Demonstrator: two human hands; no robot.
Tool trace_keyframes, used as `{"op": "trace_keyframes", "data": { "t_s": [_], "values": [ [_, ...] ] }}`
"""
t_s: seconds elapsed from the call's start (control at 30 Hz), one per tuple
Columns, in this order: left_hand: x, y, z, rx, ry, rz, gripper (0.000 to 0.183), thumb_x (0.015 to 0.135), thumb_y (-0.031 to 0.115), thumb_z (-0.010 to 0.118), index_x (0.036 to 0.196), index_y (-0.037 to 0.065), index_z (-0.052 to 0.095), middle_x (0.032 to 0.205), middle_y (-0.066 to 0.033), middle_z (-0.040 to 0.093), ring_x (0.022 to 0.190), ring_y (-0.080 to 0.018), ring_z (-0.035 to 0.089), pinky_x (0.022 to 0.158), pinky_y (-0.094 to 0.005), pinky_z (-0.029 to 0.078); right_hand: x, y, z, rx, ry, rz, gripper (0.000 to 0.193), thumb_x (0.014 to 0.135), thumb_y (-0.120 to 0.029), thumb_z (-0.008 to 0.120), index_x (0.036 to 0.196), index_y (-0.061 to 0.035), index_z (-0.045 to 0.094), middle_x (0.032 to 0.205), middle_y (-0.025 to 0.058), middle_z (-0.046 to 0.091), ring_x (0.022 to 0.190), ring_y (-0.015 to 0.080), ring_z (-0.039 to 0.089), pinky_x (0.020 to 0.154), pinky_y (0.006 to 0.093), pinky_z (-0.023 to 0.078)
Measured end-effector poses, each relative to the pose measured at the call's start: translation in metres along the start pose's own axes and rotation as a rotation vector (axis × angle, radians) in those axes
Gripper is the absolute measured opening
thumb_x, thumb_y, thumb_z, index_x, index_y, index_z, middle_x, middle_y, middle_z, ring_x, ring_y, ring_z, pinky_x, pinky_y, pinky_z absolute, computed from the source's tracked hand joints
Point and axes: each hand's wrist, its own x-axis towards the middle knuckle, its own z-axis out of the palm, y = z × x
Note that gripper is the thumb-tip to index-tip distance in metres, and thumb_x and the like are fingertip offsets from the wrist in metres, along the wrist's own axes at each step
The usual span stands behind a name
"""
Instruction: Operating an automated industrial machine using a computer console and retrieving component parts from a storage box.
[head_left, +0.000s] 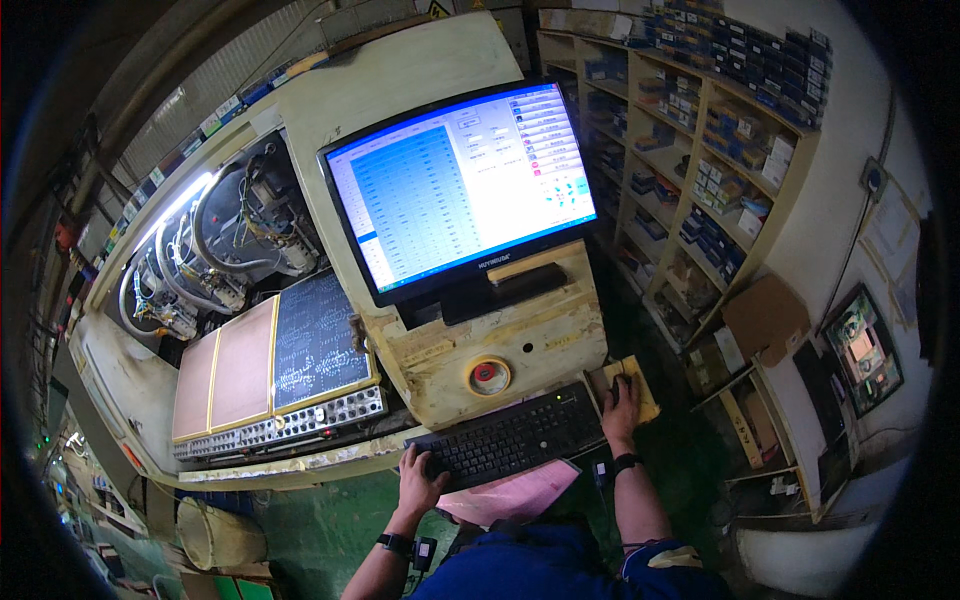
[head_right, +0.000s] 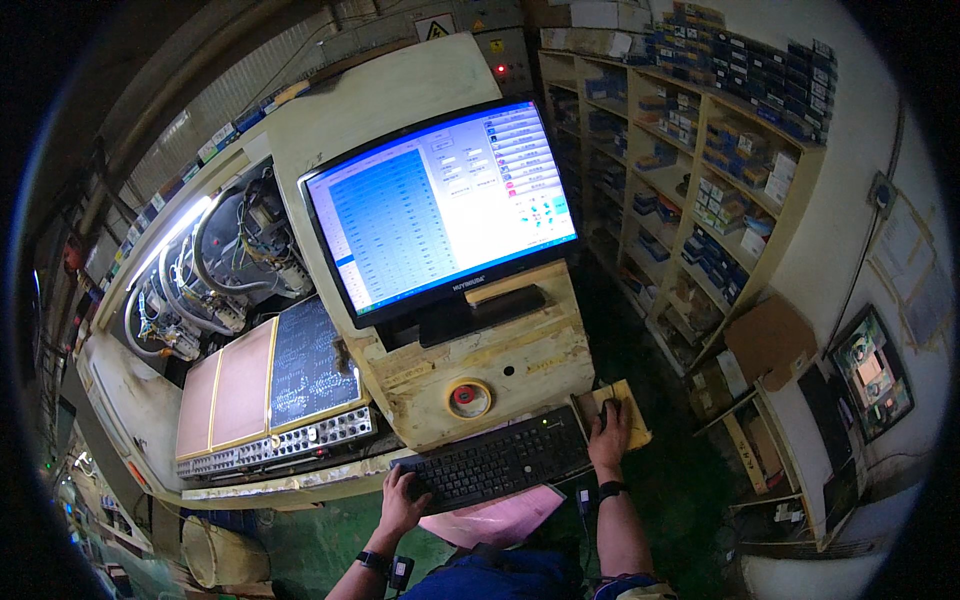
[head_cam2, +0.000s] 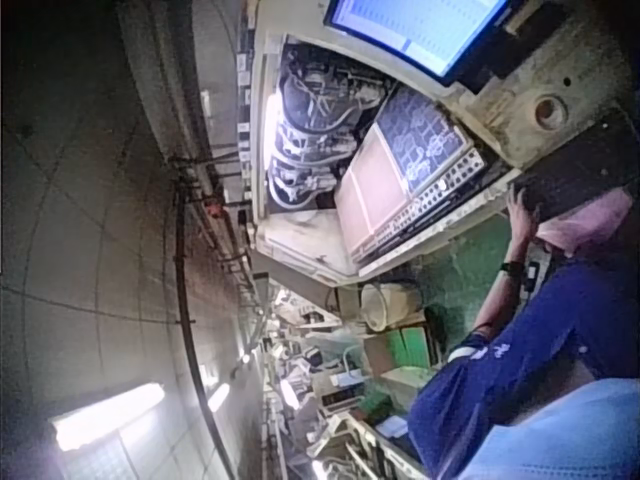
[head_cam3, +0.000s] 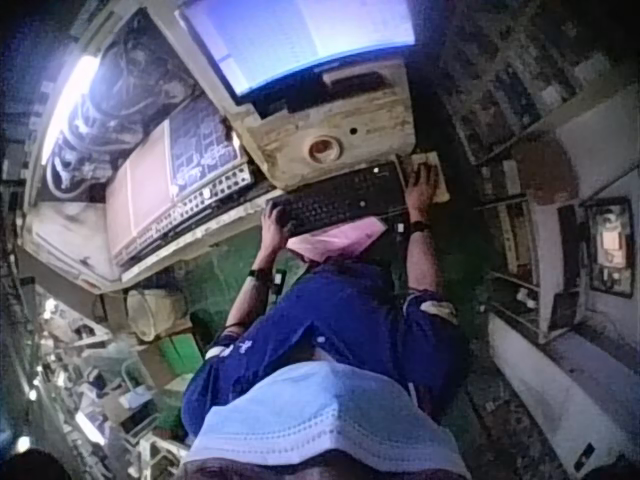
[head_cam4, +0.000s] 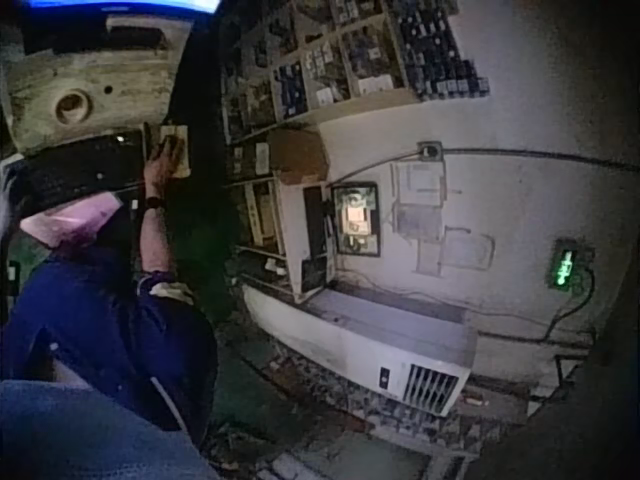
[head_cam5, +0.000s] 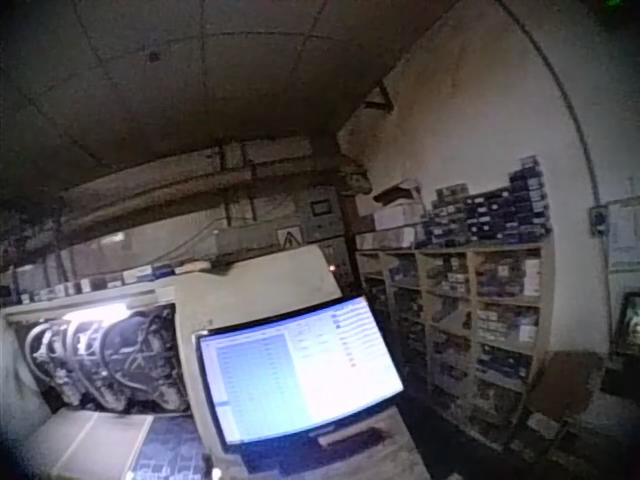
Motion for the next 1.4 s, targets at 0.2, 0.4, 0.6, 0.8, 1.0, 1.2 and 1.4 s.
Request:
{"op": "trace_keyframes", "data": {
  "t_s": [0.2, 0.4, 0.6, 0.8, 1.0, 1.2, 1.4],
  "values": [
    [-0.013, 0.013, 0.006, 0.183, -0.037, 0.182, 0.069, 0.081, 0.031, 0.085, 0.14, 0.004, 0.06, 0.162, -0.029, 0.038, 0.151, -0.0496, 0.032, 0.126, -0.0561, 0.029, -0.002, -0.001, -0.004, 0.024, -0.011, 0.008, 0.054, 0.092, -0.009, 0.072, 0.143, -0.0056, 0.056, 0.157, 0.0291, 0.043, 0.146, 0.0479, 0.042, 0.121, 0.0536, 0.038],
    [-0.018, 0.015, 0.009, 0.157, -0.065, 0.217, 0.068, 0.082, 0.034, 0.082, 0.141, 0.008, 0.061, 0.162, -0.0271, 0.039, 0.151, -0.0494, 0.032, 0.123, -0.0589, 0.03, -0.003, -0.004, -0.006, 0.051, -0.019, 0.013, 0.054, 0.09, -0.007, 0.073, 0.142, -0.0066, 0.057, 0.156, 0.0284, 0.044, 0.145, 0.048, 0.043, 0.12, 0.0539, 0.039],
    [-0.021, 0.016, 0.01, 0.14, -0.109, 0.176, 0.065, 0.083, 0.037, 0.082, 0.139, 0.011, 0.063, 0.164, -0.0238, 0.038, 0.153, -0.0482, 0.03, 0.121, -0.0657, 0.029, -0.001, -0.002, -0.006, 0.007, -0.01, -0.022, 0.055, 0.089, -0.006, 0.073, 0.142, -0.006, 0.058, 0.156, 0.0287, 0.045, 0.145, 0.0485, 0.044, 0.12, 0.0553, 0.038],
    [-0.021, 0.02, 0.008, 0.138, -0.124, 0.181, 0.063, 0.083, 0.039, 0.083, 0.137, 0.013, 0.066, 0.164, -0.0233, 0.038, 0.153, -0.048, 0.03, 0.12, -0.0666, 0.029, -0.002, -0.001, -0.003, 0.038, 0.017, 0.034, 0.057, 0.091, -0.007, 0.072, 0.145, -0.0045, 0.054, 0.156, 0.0294, 0.044, 0.145, 0.0487, 0.043, 0.121, 0.0552, 0.037],
    [-0.021, 0.018, 0.009, 0.143, -0.125, 0.169, 0.061, 0.083, 0.04, 0.083, 0.136, 0.015, 0.067, 0.164, -0.0231, 0.038, 0.153, -0.0473, 0.03, 0.12, -0.0664, 0.028, 0.0, -0.005, -0.005, 0.029, -0.009, 0.016, 0.056, 0.092, -0.008, 0.072, 0.144, -0.0057, 0.054, 0.158, 0.0294, 0.043, 0.147, 0.0484, 0.041, 0.122, 0.0551, 0.036],
    [-0.021, 0.018, 0.01, 0.128, -0.129, 0.165, 0.059, 0.083, 0.039, 0.083, 0.134, 0.014, 0.068, 0.164, -0.0229, 0.038, 0.153, -0.0468, 0.029, 0.121, -0.0667, 0.028, -0.002, 0.004, -0.002, 0.03, -0.02, 0.013, 0.056, 0.089, -0.006, 0.072, 0.143, -0.0079, 0.057, 0.16, 0.0295, 0.039, 0.15, 0.0477, 0.037, 0.124, 0.0549, 0.032],
    [-0.021, 0.018, 0.009, 0.12, -0.129, 0.162, 0.061, 0.081, 0.036, 0.085, 0.135, 0.014, 0.067, 0.164, -0.0239, 0.038, 0.153, -0.0479, 0.03, 0.122, -0.0645, 0.028, -0.002, 0.004, 0.0, 0.032, -0.015, 0.011, 0.055, 0.09, -0.007, 0.072, 0.143, -0.0075, 0.057, 0.161, 0.0297, 0.039, 0.15, 0.0479, 0.037, 0.124, 0.0545, 0.032]
  ]
}}
